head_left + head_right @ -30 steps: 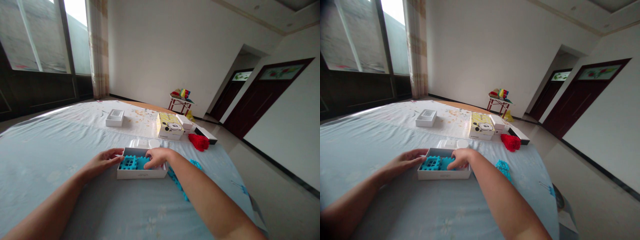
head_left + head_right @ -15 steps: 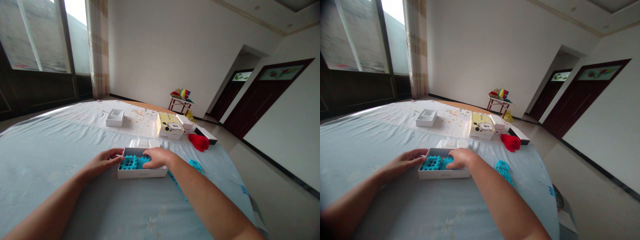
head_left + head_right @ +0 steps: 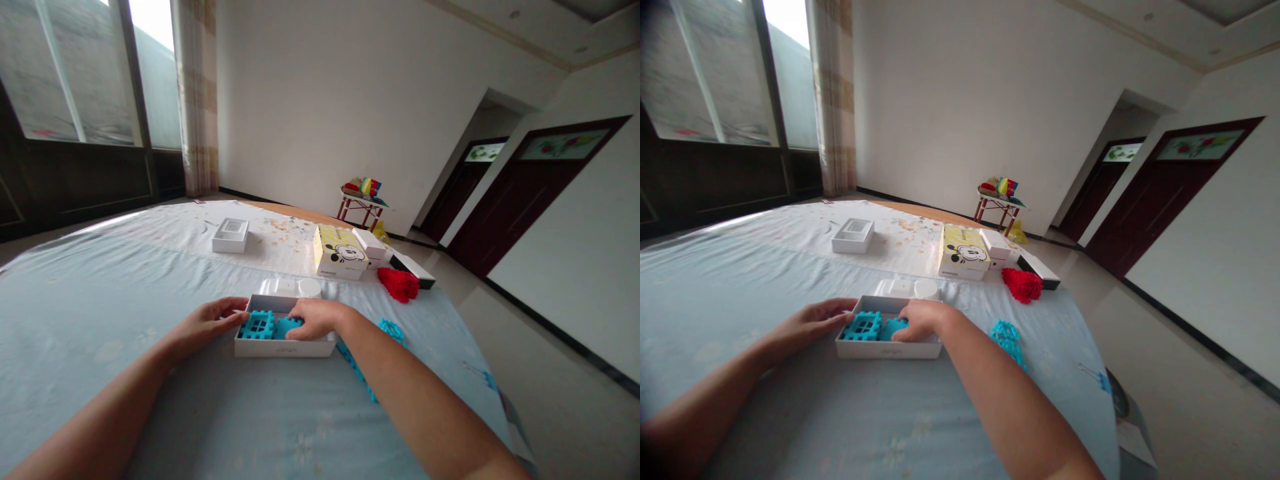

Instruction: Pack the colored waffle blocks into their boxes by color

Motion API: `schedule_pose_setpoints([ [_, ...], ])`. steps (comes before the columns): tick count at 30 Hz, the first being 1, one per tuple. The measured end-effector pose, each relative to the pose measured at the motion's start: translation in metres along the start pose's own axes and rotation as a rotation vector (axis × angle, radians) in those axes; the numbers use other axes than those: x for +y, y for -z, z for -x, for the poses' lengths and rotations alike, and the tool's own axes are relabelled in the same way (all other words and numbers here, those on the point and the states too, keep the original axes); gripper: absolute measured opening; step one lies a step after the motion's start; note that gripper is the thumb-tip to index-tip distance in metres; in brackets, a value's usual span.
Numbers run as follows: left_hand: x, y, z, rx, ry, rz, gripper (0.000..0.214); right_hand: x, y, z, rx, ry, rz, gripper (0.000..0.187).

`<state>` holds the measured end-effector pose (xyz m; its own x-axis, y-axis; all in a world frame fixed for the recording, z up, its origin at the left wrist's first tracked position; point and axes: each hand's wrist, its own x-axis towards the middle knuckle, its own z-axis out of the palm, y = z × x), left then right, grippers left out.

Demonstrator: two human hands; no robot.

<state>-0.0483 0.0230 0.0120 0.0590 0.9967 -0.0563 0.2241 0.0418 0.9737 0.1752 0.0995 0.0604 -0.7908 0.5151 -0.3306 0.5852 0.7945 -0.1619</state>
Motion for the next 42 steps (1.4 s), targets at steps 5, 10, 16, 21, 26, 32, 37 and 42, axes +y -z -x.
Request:
schedule_pose_setpoints([
  [5,0.0,-0.001,0.0,0.011,-0.008,-0.01,0.057,0.003,0.0,-0.001,0.043,0.091,-0.067,0.045],
  [10,0.003,-0.003,0.002,0.016,-0.011,0.038,0.056,0.008,-0.004,-0.004,0.051,0.102,-0.105,0.043],
  [16,0.002,-0.003,0.001,-0.005,-0.008,0.066,0.053,0.003,-0.008,-0.005,0.107,0.102,-0.068,0.038],
  [21,-0.001,-0.002,-0.001,-0.047,0.007,0.106,0.053,-0.003,-0.004,-0.003,0.067,0.088,-0.053,0.038],
  [26,-0.002,0.0,-0.001,-0.075,-0.001,0.113,0.048,0.002,0.006,0.014,0.116,0.006,-0.155,0.048],
  [32,-0.001,-0.001,0.0,-0.041,0.014,0.124,0.049,0.002,0.008,0.029,0.128,-0.097,-0.098,0.057],
  [37,-0.001,-0.002,0.0,-0.071,0.028,0.162,0.05,-0.007,0.004,0.025,0.04,-0.106,-0.147,0.058],
  [42,-0.002,-0.001,-0.001,-0.067,0.02,0.151,0.049,-0.008,0.003,0.023,0.124,-0.104,-0.232,0.057],
])
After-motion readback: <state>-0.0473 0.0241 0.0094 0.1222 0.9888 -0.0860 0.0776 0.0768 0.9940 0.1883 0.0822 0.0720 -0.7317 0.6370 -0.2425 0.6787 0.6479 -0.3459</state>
